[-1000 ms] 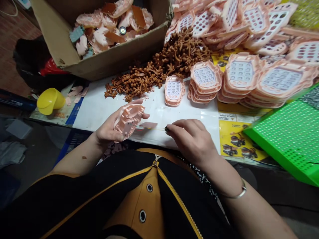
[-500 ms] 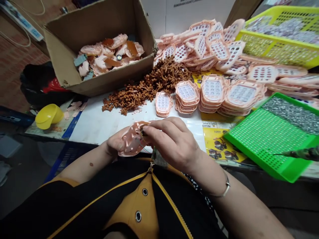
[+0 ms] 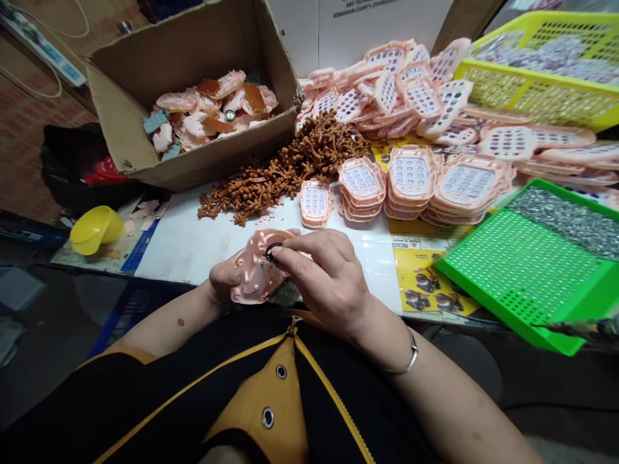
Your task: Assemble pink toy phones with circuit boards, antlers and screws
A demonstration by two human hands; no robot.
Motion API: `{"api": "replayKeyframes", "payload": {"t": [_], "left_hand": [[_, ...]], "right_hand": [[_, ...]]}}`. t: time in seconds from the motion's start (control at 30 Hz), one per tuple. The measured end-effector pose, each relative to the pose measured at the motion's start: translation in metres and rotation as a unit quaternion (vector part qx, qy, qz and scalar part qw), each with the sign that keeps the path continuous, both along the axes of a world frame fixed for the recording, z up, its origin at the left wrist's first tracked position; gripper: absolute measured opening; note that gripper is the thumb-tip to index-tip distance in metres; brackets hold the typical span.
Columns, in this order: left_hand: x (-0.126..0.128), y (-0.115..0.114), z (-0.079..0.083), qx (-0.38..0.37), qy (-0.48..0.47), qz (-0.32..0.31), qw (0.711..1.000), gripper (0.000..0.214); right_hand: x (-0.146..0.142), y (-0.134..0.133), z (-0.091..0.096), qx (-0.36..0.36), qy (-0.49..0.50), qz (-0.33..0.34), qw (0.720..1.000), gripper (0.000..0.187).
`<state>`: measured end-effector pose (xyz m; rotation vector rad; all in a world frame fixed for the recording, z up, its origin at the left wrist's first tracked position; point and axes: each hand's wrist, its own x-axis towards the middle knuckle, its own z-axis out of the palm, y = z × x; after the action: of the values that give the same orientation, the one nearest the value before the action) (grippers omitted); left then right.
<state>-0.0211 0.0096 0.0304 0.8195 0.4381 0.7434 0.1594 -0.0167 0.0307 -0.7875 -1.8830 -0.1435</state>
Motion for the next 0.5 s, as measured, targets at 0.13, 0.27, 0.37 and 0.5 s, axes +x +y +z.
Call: {"api": "replayKeyframes", "payload": {"t": [0.13, 0.27, 0.37, 0.5], "left_hand": [[0.0, -0.002, -0.006, 0.0, -0.002, -0.041, 0.999, 0.073], [0.0, -0.001, -0.011, 0.012, 0.007, -0.032, 0.999, 0.072], [0.0, 0.0, -0.013, 0.017, 0.029, -0.01, 0.999, 0.072], [-0.002, 0.002, -0.011, 0.017, 0.053, -0.026, 0.998, 0.076]], "right_hand": [[0.001, 0.003, -0.001, 0.007, -0.025, -0.009, 1.0, 0.022], [-0.001, 0.002, -0.005, 0.002, -0.021, -0.043, 0.999, 0.026], [-0.004, 0.0, -0.008, -0.014, -0.016, -0.092, 0.996, 0.032], [-0.008, 0.001, -0.006, -0.131, 0.079, -0.064, 0.986, 0.028]]}}
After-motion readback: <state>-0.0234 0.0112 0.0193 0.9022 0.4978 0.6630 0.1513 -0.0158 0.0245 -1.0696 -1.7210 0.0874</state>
